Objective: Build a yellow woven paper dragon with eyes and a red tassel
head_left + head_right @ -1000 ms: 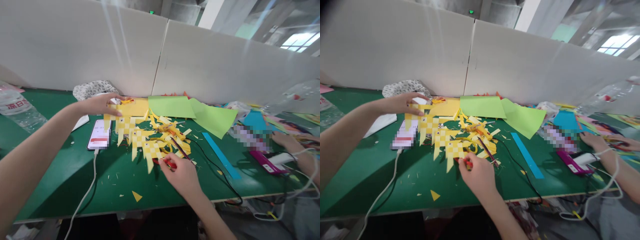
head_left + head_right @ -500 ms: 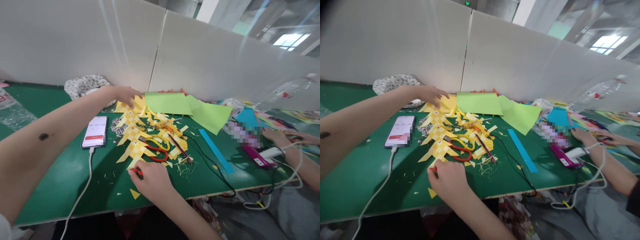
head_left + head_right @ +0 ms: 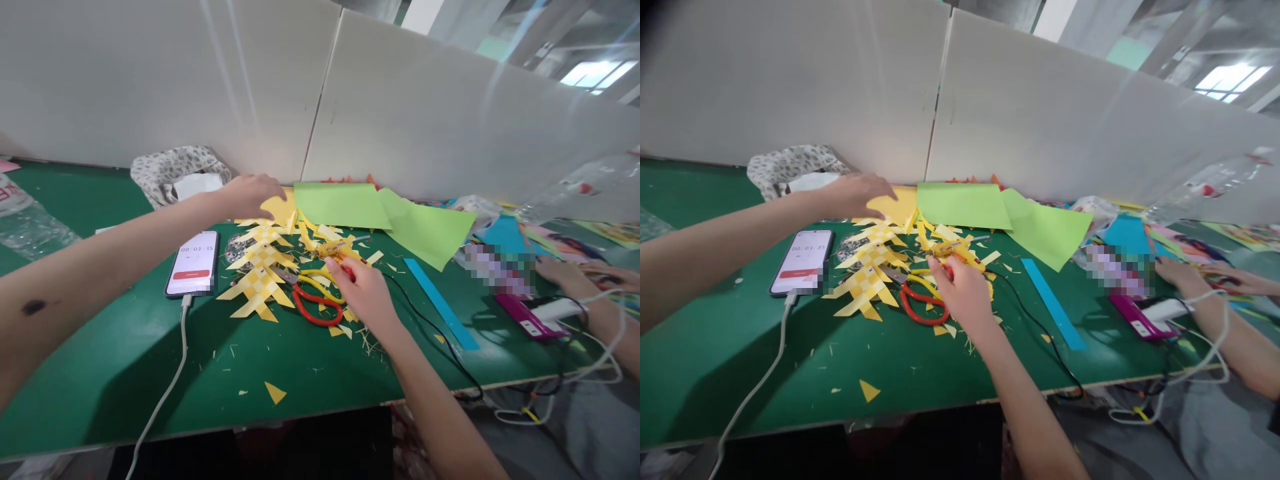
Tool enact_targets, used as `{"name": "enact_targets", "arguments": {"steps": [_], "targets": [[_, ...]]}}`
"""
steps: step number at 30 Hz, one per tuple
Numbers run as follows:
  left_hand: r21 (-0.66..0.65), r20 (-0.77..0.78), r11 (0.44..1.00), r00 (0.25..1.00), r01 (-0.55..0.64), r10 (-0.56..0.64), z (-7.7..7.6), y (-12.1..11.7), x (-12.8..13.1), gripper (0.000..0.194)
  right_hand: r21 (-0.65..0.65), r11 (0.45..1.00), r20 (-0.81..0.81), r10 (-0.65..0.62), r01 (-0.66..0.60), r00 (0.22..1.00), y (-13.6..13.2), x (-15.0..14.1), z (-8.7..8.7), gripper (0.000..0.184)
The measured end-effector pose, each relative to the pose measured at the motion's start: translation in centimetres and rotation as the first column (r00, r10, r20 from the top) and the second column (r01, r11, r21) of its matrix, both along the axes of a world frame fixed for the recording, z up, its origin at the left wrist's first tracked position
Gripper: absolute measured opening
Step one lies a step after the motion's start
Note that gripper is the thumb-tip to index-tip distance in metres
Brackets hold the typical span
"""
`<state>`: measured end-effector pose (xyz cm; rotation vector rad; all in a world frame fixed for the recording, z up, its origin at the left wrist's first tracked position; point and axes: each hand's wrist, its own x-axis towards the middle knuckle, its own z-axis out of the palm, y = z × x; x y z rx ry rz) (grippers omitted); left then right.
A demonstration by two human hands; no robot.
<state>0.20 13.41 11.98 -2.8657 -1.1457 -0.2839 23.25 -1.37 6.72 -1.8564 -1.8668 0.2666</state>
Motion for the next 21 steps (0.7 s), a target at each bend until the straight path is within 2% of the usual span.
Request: {"name": "enact_targets", "arguments": {"steps": [2, 5, 8, 10, 14, 18, 21], "targets": [[-0.038, -0.069, 0.999, 0.997, 0.025, -0.027, -0.9, -2.7, -0.6, 0.024, 0.019, 0.998, -0.056, -0.062, 0.063, 0.996, 0.8, 1.2, -0.2, 0.044], [-0.184, -0.163, 0.983, 0.985, 0.022, -0.053, -2.7, -7.2, -2.0, 0.023, 0.045, 0.989, -0.131, -0.131, 0.138, 0.983, 1.7, 2.6, -0.8, 0.036], [-0.273, -0.068, 0.947, 0.979, 0.169, -0.195, -5.0, -11.1, -3.6, 0.018, 0.055, 0.988, -0.179, -0.131, 0.143, 0.975, 2.2, 3.2, -1.1, 0.034], [-0.222, -0.002, 0.938, 0.962, 0.266, -0.273, -6.6, -13.1, -4.5, 0.022, 0.03, 0.994, -0.189, -0.101, 0.109, 0.977, 2.0, 3.1, -1.1, 0.036], [-0.075, 0.042, 0.966, 0.968, 0.249, -0.247, -8.8, -15.8, -5.4, 0.03, 0.003, 0.998, -0.173, 0.069, -0.069, 0.982, 0.2, 1.5, -0.3, 0.036], [-0.011, 0.026, 0.973, 0.973, 0.23, -0.23, -9.2, -17.1, -4.5, 0.031, -0.092, 0.961, -0.343, 0.215, -0.26, 0.915, -2.4, -0.6, 1.1, 0.032], [0.032, 0.033, 0.969, 0.968, 0.246, -0.247, -9.2, -17.4, -3.4, 0.03, -0.121, 0.946, -0.4, 0.229, -0.299, 0.887, -3.6, -1.5, 1.6, 0.026]]}}
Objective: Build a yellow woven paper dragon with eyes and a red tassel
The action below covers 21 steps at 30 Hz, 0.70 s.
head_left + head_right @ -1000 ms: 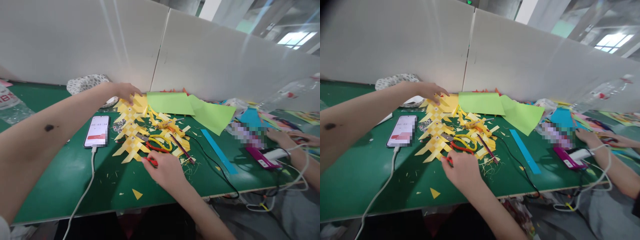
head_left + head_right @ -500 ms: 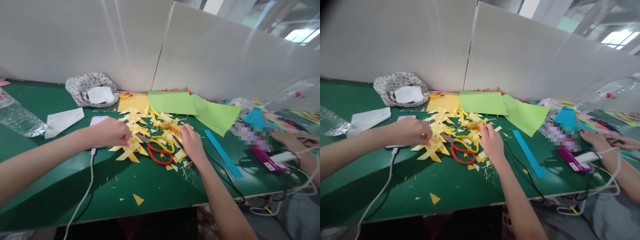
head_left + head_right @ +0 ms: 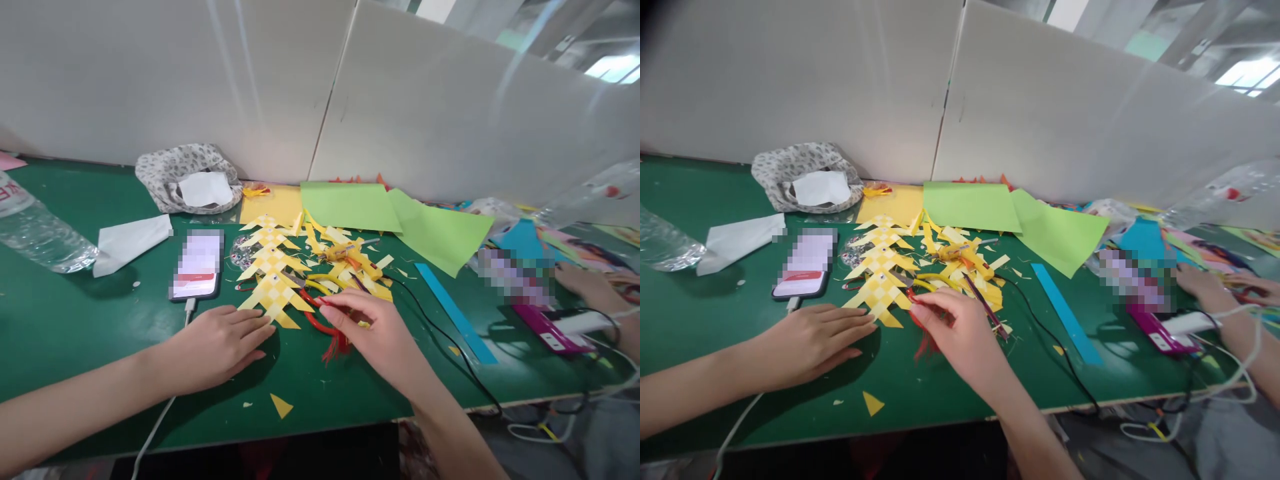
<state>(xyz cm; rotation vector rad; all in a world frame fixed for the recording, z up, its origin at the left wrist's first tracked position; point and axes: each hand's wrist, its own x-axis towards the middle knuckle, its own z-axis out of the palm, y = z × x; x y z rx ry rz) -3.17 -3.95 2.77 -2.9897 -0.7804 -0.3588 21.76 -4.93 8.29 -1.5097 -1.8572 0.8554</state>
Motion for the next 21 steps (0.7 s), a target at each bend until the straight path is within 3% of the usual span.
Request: {"name": "enact_targets", "arguments": {"steps": [3, 10, 17, 21], "targets": [[0.046, 0.026, 0.999, 1.0, -0.018, 0.017, 0.1, 0.2, 1.0, 0.023, -0.027, 0.999, 0.056, 0.019, -0.017, 0.998, -0.3, -0.3, -0.3, 0.025], [0.209, -0.053, 0.962, 0.98, -0.177, 0.191, 0.9, 0.9, 3.0, 0.014, -0.117, 0.991, 0.084, 0.074, -0.064, 0.994, -0.8, -0.5, -1.7, 0.028], [0.289, -0.194, 0.957, 0.978, -0.01, 0.069, 2.1, 1.1, 4.0, 0.024, -0.177, 0.982, 0.042, 0.074, -0.065, 0.996, -1.5, -0.3, -1.6, 0.029], [0.363, -0.253, 0.931, 0.956, -0.047, 0.147, 2.3, 1.5, 4.6, 0.036, -0.192, 0.98, -0.003, 0.051, -0.051, 0.999, -1.9, 0.1, -1.8, 0.03]]}}
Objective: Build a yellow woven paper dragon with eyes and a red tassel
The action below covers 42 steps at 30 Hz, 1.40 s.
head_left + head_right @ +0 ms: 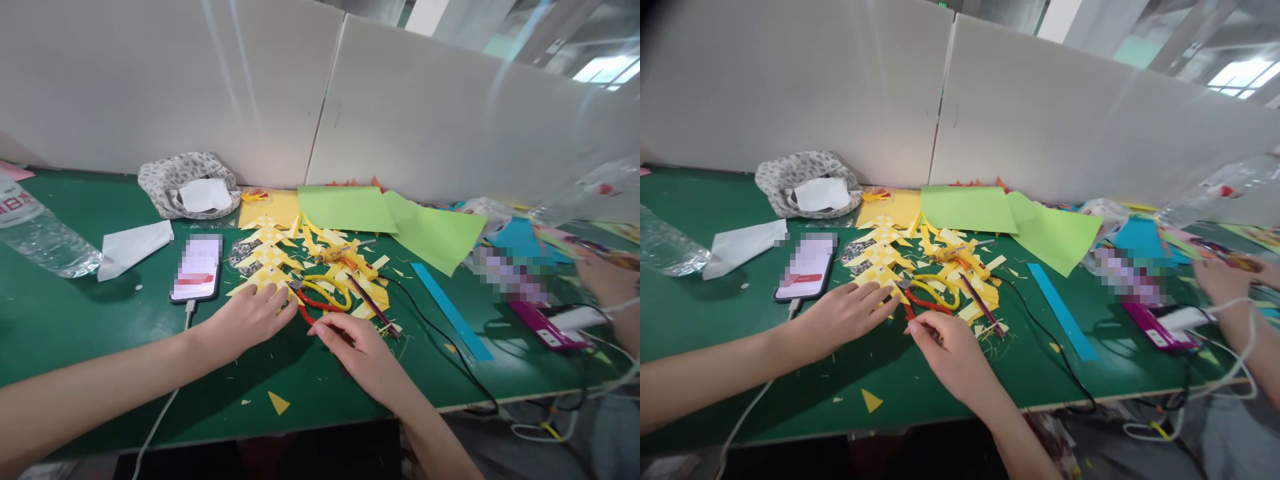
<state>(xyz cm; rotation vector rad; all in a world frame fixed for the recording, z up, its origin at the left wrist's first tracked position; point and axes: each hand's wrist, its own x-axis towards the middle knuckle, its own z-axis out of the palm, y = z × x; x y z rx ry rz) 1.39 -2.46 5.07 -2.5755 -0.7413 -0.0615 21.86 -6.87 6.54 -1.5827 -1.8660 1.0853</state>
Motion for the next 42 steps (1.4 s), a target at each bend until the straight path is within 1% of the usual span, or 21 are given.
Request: {"name": "enact_targets", "arguments": {"steps": [3, 6, 11, 14, 18, 20, 21, 22, 24, 25, 27, 28, 29, 30, 31, 32, 33, 34, 36, 39, 42], "targets": [[0.023, -0.044, 0.997, 0.996, -0.079, 0.08, -0.2, 0.6, 0.2, 0.039, -0.005, 1.0, -0.035, -0.014, 0.014, 0.999, -0.1, 0.4, -0.2, 0.031], [-0.049, -0.062, 0.994, 0.994, -0.093, 0.09, -0.1, 1.0, -0.1, 0.039, -0.015, 0.999, -0.05, -0.036, 0.035, 0.998, 0.0, 1.0, -0.4, 0.034], [-0.128, 0.028, 0.984, 0.991, -0.126, 0.131, 1.0, 1.5, -0.6, 0.026, -0.049, 0.997, -0.066, -0.069, 0.066, 0.995, 0.0, 2.0, -1.3, 0.036], [-0.224, 0.103, 0.954, 0.968, -0.2, 0.228, 2.5, 2.9, -0.5, 0.02, -0.061, 0.993, -0.08, -0.101, 0.096, 0.992, -0.1, 2.2, -2.3, 0.036], [-0.375, 0.284, 0.886, 0.877, -0.272, 0.389, 6.7, 6.9, -0.9, 0.019, -0.052, 0.988, -0.134, -0.148, 0.142, 0.98, -0.1, 2.4, -3.3, 0.038], [-0.453, 0.473, 0.865, 0.764, -0.218, 0.44, 8.9, 9.4, -1.6, 0.032, -0.049, 0.986, -0.183, -0.165, 0.159, 0.969, 0.0, 2.6, -3.7, 0.038], [-0.514, 0.565, 0.846, 0.687, -0.139, 0.456, 9.8, 10.5, -2.2, 0.039, -0.045, 0.985, -0.203, -0.171, 0.166, 0.964, 0.1, 2.6, -3.8, 0.038], [-0.58, 0.663, 0.813, 0.549, -0.053, 0.509, 10.4, 11.4, -2.8, 0.035, -0.042, 0.985, -0.218, -0.174, 0.169, 0.96, 0.1, 2.7, -3.9, 0.038], [-0.644, 0.764, 0.761, 0.12, 0.077, 0.634, 10.4, 12.5, -3.9, 0.024, -0.042, 0.984, -0.23, -0.176, 0.171, 0.957, 0.1, 2.8, -4.1, 0.038], [-0.641, 0.767, 0.763, 0.033, 0.084, 0.64, 9.8, 12.5, -4.5, 0.019, -0.048, 0.984, -0.231, -0.176, 0.169, 0.957, 0.1, 2.8, -4.1, 0.038], [-0.682, 0.724, 0.72, -0.025, 0.125, 0.69, 7.6, 11.7, -5.1, 0.014, -0.058, 0.984, -0.23, -0.178, 0.169, 0.957, 0.2, 2.8, -4.2, 0.037], [-0.728, 0.647, 0.633, -0.042, 0.264, 0.761, 6.1, 10.8, -5.2, 0.013, -0.062, 0.984, -0.231, -0.178, 0.168, 0.957, 0.1, 2.8, -4.2, 0.037], [-0.779, 0.53, 0.518, -0.069, 0.353, 0.845, 4.6, 9.8, -5.2, 0.011, -0.064, 0.984, -0.231, -0.178, 0.168, 0.956, 0.1, 2.8, -4.1, 0.037], [-0.799, 0.483, 0.482, -0.094, 0.359, 0.87, 3.1, 8.6, -5.1, 0.008, -0.065, 0.984, -0.232, -0.178, 0.167, 0.956, 0.1, 2.8, -4.1, 0.037], [-0.819, 0.432, 0.429, -0.083, 0.381, 0.898, 1.7, 7.3, -4.9, 0.007, -0.065, 0.984, -0.232, -0.178, 0.167, 0.956, 0.1, 2.8, -4.1, 0.037], [-0.84, 0.326, 0.322, -0.067, 0.436, 0.943, 0.6, 6.0, -4.6, 0.01, -0.063, 0.984, -0.233, -0.178, 0.168, 0.956, 0.1, 2.7, -4.1, 0.037], [-0.845, 0.253, 0.251, -0.06, 0.473, 0.966, -0.3, 4.7, -4.4, 0.013, -0.059, 0.984, -0.232, -0.18, 0.17, 0.956, 0.2, 2.7, -4.1, 0.037], [-0.842, 0.231, 0.221, -0.041, 0.492, 0.972, -1.0, 3.4, -4.2, 0.015, -0.055, 0.983, -0.228, -0.182, 0.174, 0.957, 0.2, 2.6, -4.0, 0.037], [-0.853, 0.247, 0.213, 0.009, 0.477, 0.969, -1.8, 1.3, -3.8, 0.014, -0.051, 0.982, -0.211, -0.191, 0.185, 0.959, 0.2, 2.5, -4.0, 0.038], [-0.875, 0.251, 0.174, 0.115, 0.452, 0.961, -1.8, -0.7, -3.5, 0.014, -0.042, 0.98, -0.178, -0.198, 0.194, 0.964, 0.1, 2.4, -3.9, 0.038], [-0.876, 0.177, 0.022, 0.28, 0.481, 0.944, -0.9, -1.7, -3.3, 0.017, -0.009, 0.983, -0.146, -0.182, 0.183, 0.972, -0.1, 2.3, -3.4, 0.038]]}}
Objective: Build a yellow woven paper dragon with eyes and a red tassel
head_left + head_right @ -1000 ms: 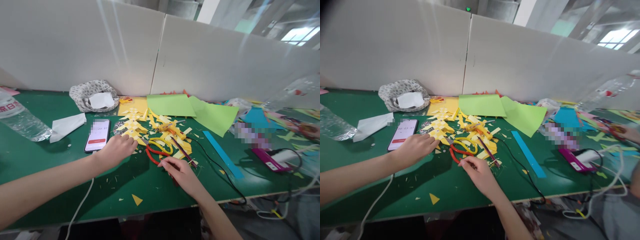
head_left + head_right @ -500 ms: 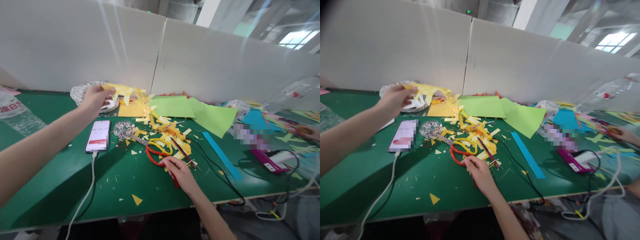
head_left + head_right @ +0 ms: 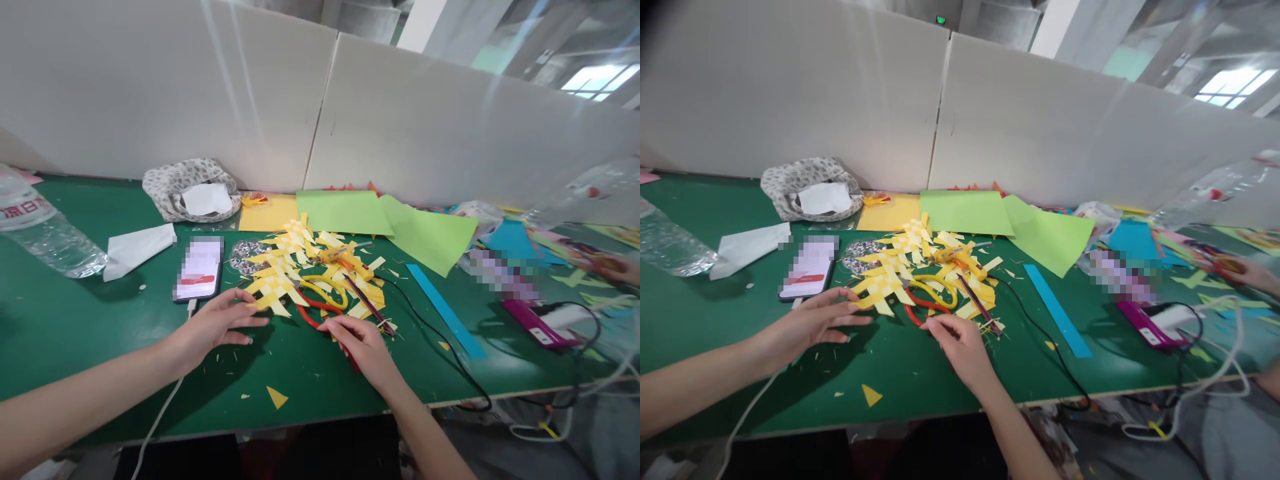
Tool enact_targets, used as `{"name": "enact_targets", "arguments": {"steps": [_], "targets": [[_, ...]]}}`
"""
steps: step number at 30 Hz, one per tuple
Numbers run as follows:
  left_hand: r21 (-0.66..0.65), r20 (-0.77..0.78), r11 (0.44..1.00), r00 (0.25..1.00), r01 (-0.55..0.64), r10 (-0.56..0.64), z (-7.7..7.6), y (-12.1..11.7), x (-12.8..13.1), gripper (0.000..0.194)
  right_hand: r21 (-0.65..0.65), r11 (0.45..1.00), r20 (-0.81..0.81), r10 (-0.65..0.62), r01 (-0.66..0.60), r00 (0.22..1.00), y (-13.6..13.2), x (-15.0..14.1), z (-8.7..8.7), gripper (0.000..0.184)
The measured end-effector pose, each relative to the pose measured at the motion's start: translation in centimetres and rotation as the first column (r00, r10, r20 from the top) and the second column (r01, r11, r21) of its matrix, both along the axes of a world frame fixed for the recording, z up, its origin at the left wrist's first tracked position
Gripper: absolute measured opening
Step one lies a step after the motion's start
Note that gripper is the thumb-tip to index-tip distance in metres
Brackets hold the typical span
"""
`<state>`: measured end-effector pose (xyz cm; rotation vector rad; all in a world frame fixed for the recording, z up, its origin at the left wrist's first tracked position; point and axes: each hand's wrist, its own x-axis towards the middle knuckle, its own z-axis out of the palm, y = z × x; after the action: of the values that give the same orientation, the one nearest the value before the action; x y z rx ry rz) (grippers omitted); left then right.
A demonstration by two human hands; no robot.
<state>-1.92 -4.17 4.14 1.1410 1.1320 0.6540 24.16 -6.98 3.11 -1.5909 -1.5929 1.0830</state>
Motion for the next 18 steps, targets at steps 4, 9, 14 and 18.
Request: {"name": "enact_targets", "arguments": {"steps": [4, 9, 14, 18], "targets": [[-0.036, 0.021, 0.986, 0.986, 0.163, -0.163, 1.2, -0.3, 0.1, 0.024, 0.094, 0.994, 0.085, 0.044, -0.052, 0.995, -0.5, -0.9, 1.3, 0.034], [0.166, -0.034, 0.952, 0.966, 0.259, -0.256, -0.6, 0.0, -0.2, 0.028, 0.11, 0.983, 0.146, 0.128, -0.144, 0.981, -0.6, -4.2, 2.1, 0.039], [0.161, -0.1, 0.939, 0.952, 0.303, -0.29, -1.3, -0.2, -0.9, 0.029, 0.231, 0.936, 0.365, 0.17, -0.266, 0.915, 0.4, -6.8, 1.9, 0.034], [0.131, -0.272, 0.911, 0.897, 0.392, -0.347, 0.7, 0.0, -1.9, 0.023, 0.352, 0.916, 0.444, 0.02, -0.194, 0.896, 3.5, -5.9, 3.1, 0.028]]}}
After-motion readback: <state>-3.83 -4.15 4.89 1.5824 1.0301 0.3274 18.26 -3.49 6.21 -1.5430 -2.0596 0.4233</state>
